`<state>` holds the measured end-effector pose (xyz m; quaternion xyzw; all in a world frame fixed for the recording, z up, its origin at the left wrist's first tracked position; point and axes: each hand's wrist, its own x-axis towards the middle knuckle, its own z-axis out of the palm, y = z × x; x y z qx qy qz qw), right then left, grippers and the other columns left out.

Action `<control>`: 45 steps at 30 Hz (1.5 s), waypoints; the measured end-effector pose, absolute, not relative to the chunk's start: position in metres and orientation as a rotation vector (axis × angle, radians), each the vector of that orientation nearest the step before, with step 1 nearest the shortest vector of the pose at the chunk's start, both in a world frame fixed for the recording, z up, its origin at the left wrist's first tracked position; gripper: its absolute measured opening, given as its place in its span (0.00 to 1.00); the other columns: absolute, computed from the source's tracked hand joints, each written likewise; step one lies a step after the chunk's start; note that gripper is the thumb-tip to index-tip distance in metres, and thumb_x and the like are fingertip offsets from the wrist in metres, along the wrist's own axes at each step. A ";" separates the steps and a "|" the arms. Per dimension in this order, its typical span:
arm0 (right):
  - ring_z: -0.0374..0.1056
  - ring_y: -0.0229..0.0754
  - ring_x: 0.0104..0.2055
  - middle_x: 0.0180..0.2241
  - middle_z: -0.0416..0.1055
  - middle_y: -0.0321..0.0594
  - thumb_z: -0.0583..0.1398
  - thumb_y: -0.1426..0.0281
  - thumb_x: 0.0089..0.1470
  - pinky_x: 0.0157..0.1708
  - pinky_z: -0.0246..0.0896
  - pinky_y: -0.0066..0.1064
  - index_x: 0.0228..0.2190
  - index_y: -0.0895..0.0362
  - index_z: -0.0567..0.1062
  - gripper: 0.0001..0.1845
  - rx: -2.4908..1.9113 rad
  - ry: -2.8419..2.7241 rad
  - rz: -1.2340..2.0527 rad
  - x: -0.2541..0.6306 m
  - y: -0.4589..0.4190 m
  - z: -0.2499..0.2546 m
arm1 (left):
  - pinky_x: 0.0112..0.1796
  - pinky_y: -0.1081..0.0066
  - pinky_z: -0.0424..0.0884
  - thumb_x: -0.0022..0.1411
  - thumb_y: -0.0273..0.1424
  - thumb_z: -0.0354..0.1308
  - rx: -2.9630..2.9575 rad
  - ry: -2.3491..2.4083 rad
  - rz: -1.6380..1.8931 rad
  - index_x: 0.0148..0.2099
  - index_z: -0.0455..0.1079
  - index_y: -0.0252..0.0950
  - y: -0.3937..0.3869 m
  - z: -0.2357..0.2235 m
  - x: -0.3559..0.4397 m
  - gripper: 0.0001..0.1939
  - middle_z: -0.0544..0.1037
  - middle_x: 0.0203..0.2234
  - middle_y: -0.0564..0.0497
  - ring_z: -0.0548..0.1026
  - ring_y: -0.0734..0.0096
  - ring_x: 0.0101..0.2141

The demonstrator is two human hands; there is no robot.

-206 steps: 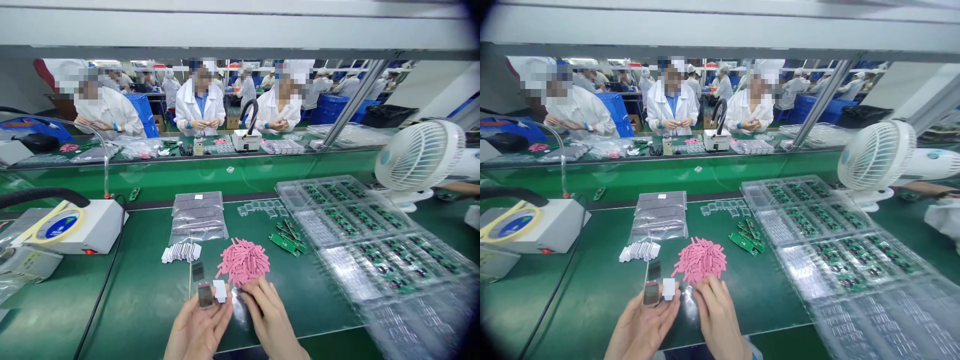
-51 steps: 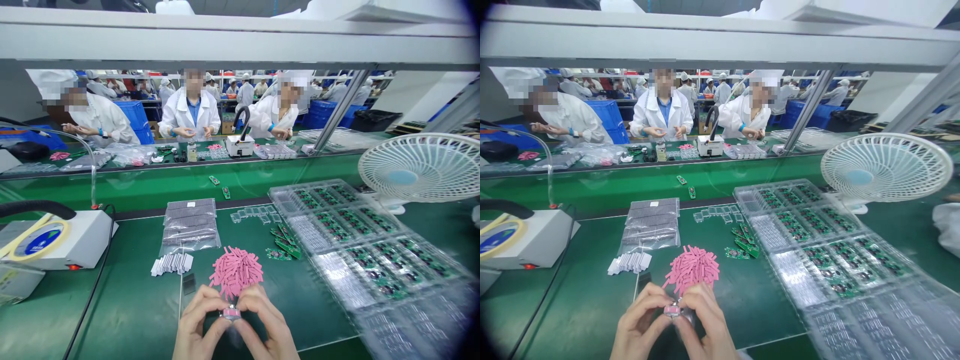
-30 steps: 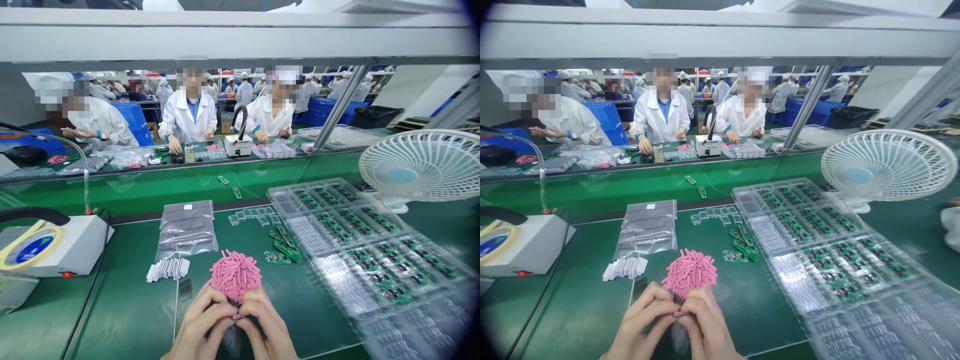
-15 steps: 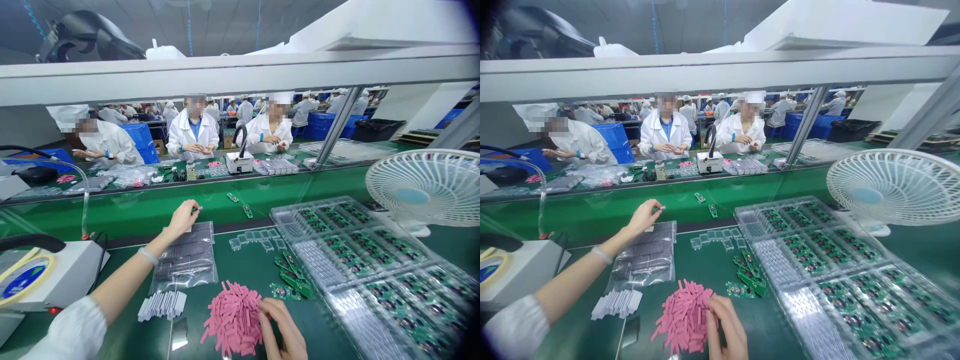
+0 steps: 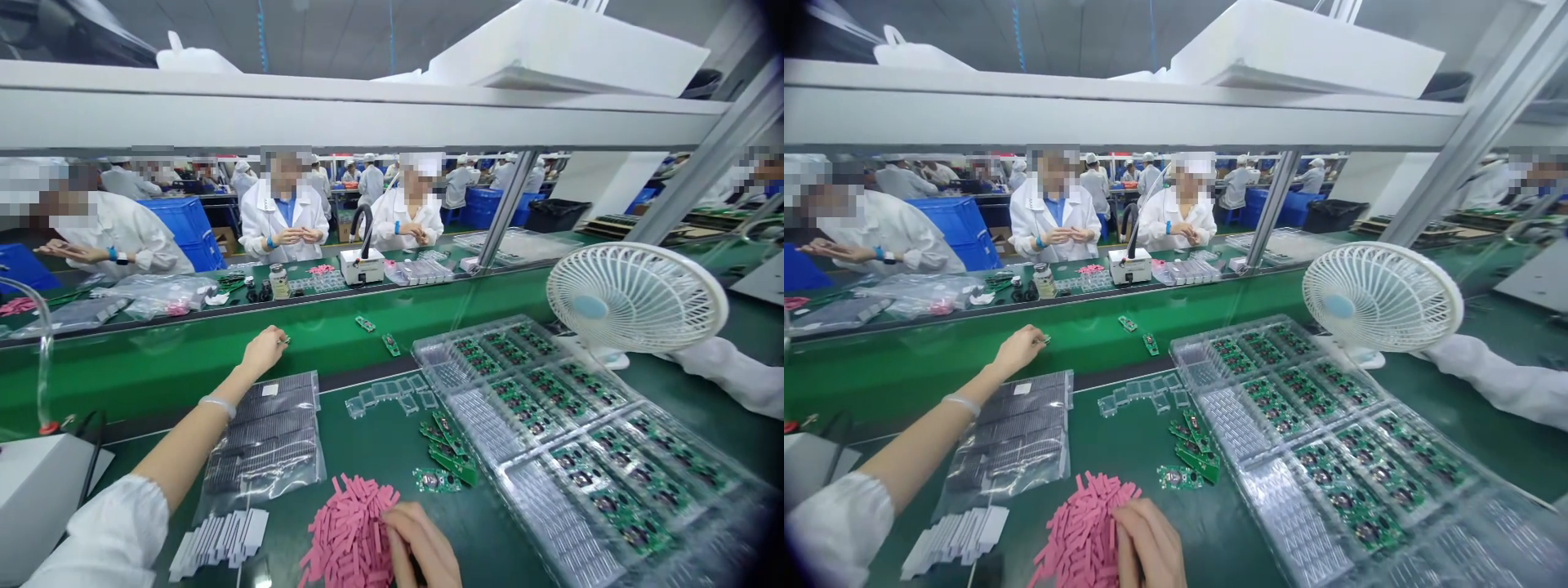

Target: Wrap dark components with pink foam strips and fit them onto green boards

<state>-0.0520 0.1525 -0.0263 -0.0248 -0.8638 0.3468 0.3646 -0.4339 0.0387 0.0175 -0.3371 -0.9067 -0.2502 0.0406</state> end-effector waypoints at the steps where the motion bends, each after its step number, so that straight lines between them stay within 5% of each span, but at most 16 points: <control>1: 0.68 0.31 0.38 0.36 0.69 0.42 0.53 0.83 0.57 0.39 0.65 0.21 0.41 0.61 0.69 0.12 -0.028 -2.233 0.911 -0.051 0.154 -0.023 | 0.37 0.69 0.70 0.66 0.31 0.53 -1.038 -2.784 -0.790 0.38 0.70 0.28 0.033 0.021 -0.427 0.10 0.72 0.37 0.50 0.71 0.72 0.35; 15: 0.66 0.31 0.41 0.37 0.67 0.42 0.54 0.82 0.59 0.41 0.63 0.21 0.42 0.60 0.69 0.11 0.065 -2.275 0.953 -0.051 0.147 -0.018 | 0.41 0.66 0.62 0.64 0.34 0.56 -1.308 -2.999 -0.976 0.33 0.75 0.37 -0.105 0.037 -0.240 0.10 0.76 0.32 0.51 0.72 0.66 0.37; 24: 0.66 0.31 0.39 0.36 0.67 0.42 0.55 0.81 0.59 0.38 0.63 0.22 0.42 0.61 0.70 0.10 0.060 -2.251 0.933 -0.051 0.144 -0.017 | 0.41 0.65 0.59 0.56 0.34 0.65 -1.204 -3.130 -0.802 0.38 0.71 0.39 -0.118 0.017 -0.178 0.08 0.72 0.37 0.51 0.68 0.62 0.40; 29: 0.66 0.32 0.40 0.37 0.67 0.43 0.55 0.80 0.59 0.40 0.63 0.23 0.42 0.61 0.70 0.09 0.029 -2.274 0.930 -0.048 0.143 -0.021 | 0.41 0.64 0.60 0.61 0.25 0.58 -1.060 -3.152 -0.881 0.37 0.67 0.36 -0.118 0.008 -0.161 0.03 0.71 0.39 0.50 0.67 0.62 0.41; 34: 0.65 0.31 0.40 0.38 0.67 0.42 0.55 0.81 0.60 0.40 0.62 0.22 0.41 0.61 0.69 0.09 0.038 -2.260 0.950 -0.048 0.144 -0.021 | 0.43 0.63 0.61 0.60 0.27 0.59 -0.964 -3.222 -0.993 0.44 0.69 0.38 -0.118 0.009 -0.154 0.09 0.72 0.40 0.49 0.66 0.62 0.41; 38: 0.65 0.30 0.41 0.38 0.67 0.41 0.55 0.82 0.59 0.42 0.62 0.21 0.42 0.60 0.70 0.11 0.073 -2.244 0.965 -0.046 0.134 -0.013 | 0.42 0.65 0.62 0.62 0.26 0.56 -0.900 -3.220 -1.094 0.37 0.68 0.36 -0.119 0.007 -0.148 0.01 0.71 0.38 0.49 0.67 0.64 0.41; 42: 0.66 0.29 0.35 0.33 0.68 0.38 0.57 0.77 0.60 0.35 0.62 0.17 0.36 0.60 0.71 0.03 -0.038 -2.302 1.285 -0.038 0.101 -0.008 | 0.35 0.71 0.64 0.67 0.35 0.51 -0.736 -3.083 -1.483 0.35 0.67 0.35 -0.110 0.003 -0.136 0.10 0.70 0.31 0.51 0.67 0.71 0.32; 45: 0.66 0.28 0.30 0.30 0.69 0.39 0.56 0.68 0.62 0.30 0.62 0.16 0.35 0.61 0.72 0.09 -0.204 -2.342 1.707 -0.032 0.075 -0.008 | 0.35 0.72 0.66 0.65 0.40 0.53 -0.582 -2.931 -1.866 0.34 0.68 0.35 -0.095 0.003 -0.121 0.13 0.74 0.30 0.51 0.70 0.72 0.31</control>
